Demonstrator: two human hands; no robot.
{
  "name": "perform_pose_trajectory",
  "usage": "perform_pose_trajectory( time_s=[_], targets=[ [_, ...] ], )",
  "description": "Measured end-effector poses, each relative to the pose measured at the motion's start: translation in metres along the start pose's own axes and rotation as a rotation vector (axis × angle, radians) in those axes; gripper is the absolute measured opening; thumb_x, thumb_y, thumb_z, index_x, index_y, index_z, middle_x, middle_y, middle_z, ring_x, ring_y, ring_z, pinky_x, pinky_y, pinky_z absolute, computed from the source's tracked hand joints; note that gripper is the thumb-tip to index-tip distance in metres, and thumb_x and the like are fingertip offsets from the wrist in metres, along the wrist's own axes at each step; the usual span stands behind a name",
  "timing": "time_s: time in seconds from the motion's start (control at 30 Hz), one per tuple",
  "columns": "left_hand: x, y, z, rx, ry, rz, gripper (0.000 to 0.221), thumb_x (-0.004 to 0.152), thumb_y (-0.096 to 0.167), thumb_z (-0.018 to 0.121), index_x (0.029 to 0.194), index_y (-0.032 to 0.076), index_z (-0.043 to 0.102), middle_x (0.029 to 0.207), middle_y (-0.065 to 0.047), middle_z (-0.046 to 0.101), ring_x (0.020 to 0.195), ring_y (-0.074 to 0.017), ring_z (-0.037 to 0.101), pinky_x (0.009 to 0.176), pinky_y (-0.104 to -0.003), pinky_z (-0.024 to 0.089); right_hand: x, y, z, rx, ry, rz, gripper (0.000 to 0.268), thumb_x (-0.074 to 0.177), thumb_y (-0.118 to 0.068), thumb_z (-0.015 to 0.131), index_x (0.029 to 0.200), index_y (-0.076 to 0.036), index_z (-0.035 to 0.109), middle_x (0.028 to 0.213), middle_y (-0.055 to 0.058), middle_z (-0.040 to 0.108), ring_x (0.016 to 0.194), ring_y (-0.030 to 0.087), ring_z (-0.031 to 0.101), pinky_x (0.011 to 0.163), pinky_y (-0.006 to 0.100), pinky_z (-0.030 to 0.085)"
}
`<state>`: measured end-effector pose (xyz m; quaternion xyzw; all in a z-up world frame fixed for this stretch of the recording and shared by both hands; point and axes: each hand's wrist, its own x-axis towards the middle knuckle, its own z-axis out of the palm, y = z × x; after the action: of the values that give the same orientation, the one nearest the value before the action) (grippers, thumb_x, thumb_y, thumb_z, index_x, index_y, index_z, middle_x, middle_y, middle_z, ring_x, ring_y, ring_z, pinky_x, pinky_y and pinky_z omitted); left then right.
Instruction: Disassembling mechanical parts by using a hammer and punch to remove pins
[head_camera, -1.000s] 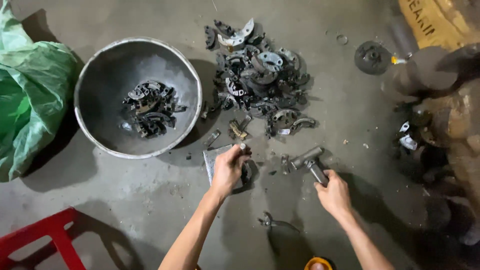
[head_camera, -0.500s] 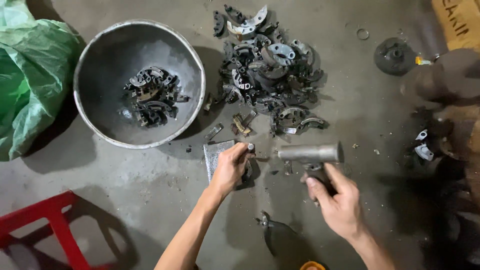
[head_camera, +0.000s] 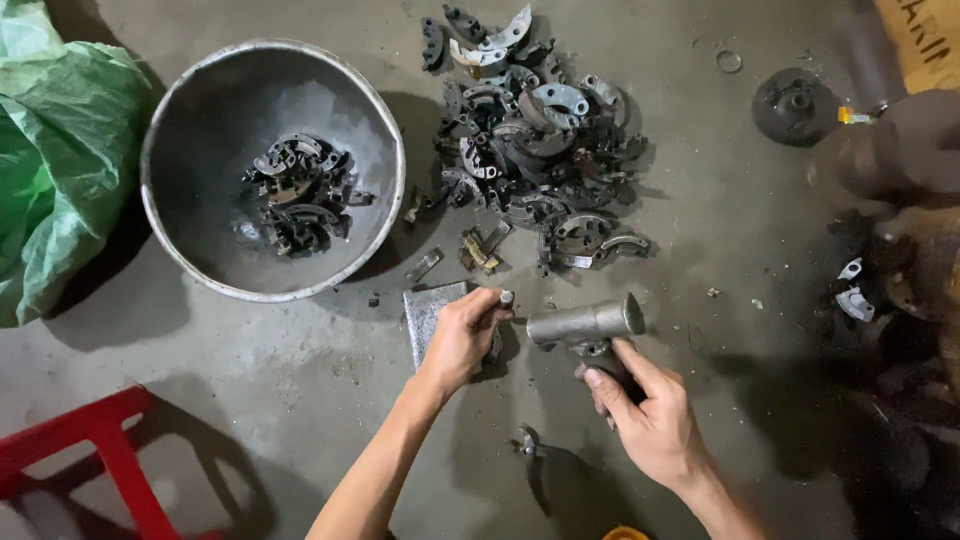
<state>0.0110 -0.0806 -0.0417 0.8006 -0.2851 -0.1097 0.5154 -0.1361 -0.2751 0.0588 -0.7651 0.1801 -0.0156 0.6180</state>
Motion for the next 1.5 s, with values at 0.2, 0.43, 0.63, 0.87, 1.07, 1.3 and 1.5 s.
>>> perform_pose_trajectory(
  time_s=[0.2, 0.43, 0.63, 0.87, 1.07, 1.3, 1.5],
  targets=[
    [0.003, 0.012, -0.004, 0.004, -0.033, -0.016, 0.02, 0.082, -0.008, 0.067, 0.101, -0.002, 0.065, 0.086, -0.007, 0.068, 0.063, -0.0204, 0.059, 0.063, -0.033, 0.05, 0.0, 0.003, 0.001, 0.034, -0.011, 0.037, 0.034, 0.088, -0.007, 0.069, 0.12, 0.005, 0.069, 0.074, 0.005, 0.073, 0.054, 0.01, 0.059, 0.042, 0.023, 0.048],
    [0.002, 0.014, -0.007, 0.01, -0.068, -0.014, 0.025, 0.081, -0.009, 0.067, 0.105, -0.001, 0.066, 0.085, -0.007, 0.067, 0.06, -0.0202, 0.059, 0.059, -0.033, 0.049, -0.001, 0.012, 0.004, 0.039, 0.021, 0.059, 0.045, 0.086, -0.005, 0.07, 0.13, 0.005, 0.063, 0.083, 0.006, 0.079, 0.053, 0.01, 0.059, 0.041, 0.022, 0.048],
    [0.006, 0.015, -0.007, 0.007, -0.064, -0.03, 0.022, 0.083, -0.009, 0.067, 0.104, -0.002, 0.07, 0.093, -0.007, 0.074, 0.071, -0.0174, 0.071, 0.066, -0.03, 0.057, 0.001, 0.009, 0.005, -0.016, 0.004, 0.039, 0.052, 0.085, -0.005, 0.071, 0.135, 0.004, 0.06, 0.084, 0.007, 0.081, 0.053, 0.011, 0.061, 0.042, 0.023, 0.049],
    [0.008, 0.016, -0.005, -0.037, -0.083, -0.017, 0.023, 0.083, -0.007, 0.067, 0.105, -0.001, 0.066, 0.087, -0.006, 0.069, 0.064, -0.0182, 0.059, 0.062, -0.032, 0.05, 0.002, -0.012, 0.007, -0.065, 0.021, -0.016, 0.038, 0.085, -0.004, 0.071, 0.121, 0.009, 0.065, 0.078, 0.006, 0.077, 0.053, 0.011, 0.06, 0.046, 0.023, 0.05],
    [0.009, 0.017, -0.009, -0.013, -0.092, -0.014, 0.023, 0.085, -0.004, 0.068, 0.107, 0.0, 0.067, 0.086, -0.005, 0.067, 0.062, -0.0186, 0.056, 0.059, -0.032, 0.047, -0.001, 0.005, 0.008, -0.076, 0.047, -0.046, 0.044, 0.085, -0.005, 0.073, 0.126, 0.007, 0.065, 0.069, 0.006, 0.07, 0.051, 0.011, 0.055, 0.044, 0.025, 0.045],
    [0.003, 0.006, -0.005, 0.012, -0.081, -0.023, 0.024, 0.084, -0.008, 0.069, 0.106, 0.001, 0.066, 0.086, -0.005, 0.067, 0.064, -0.018, 0.061, 0.061, -0.032, 0.05, -0.002, -0.002, 0.008, -0.096, 0.048, -0.008, 0.04, 0.084, -0.005, 0.073, 0.121, 0.009, 0.066, 0.069, 0.006, 0.073, 0.052, 0.012, 0.058, 0.047, 0.025, 0.049],
    [0.004, 0.01, -0.008, 0.001, -0.171, -0.06, 0.038, 0.079, -0.016, 0.061, 0.113, -0.001, 0.066, 0.099, -0.006, 0.072, 0.083, -0.0204, 0.076, 0.072, -0.031, 0.058, 0.004, 0.0, 0.005, -0.047, 0.009, -0.141, 0.046, 0.084, -0.004, 0.071, 0.127, 0.009, 0.062, 0.078, 0.011, 0.077, 0.051, 0.012, 0.063, 0.042, 0.022, 0.052]
  ],
)
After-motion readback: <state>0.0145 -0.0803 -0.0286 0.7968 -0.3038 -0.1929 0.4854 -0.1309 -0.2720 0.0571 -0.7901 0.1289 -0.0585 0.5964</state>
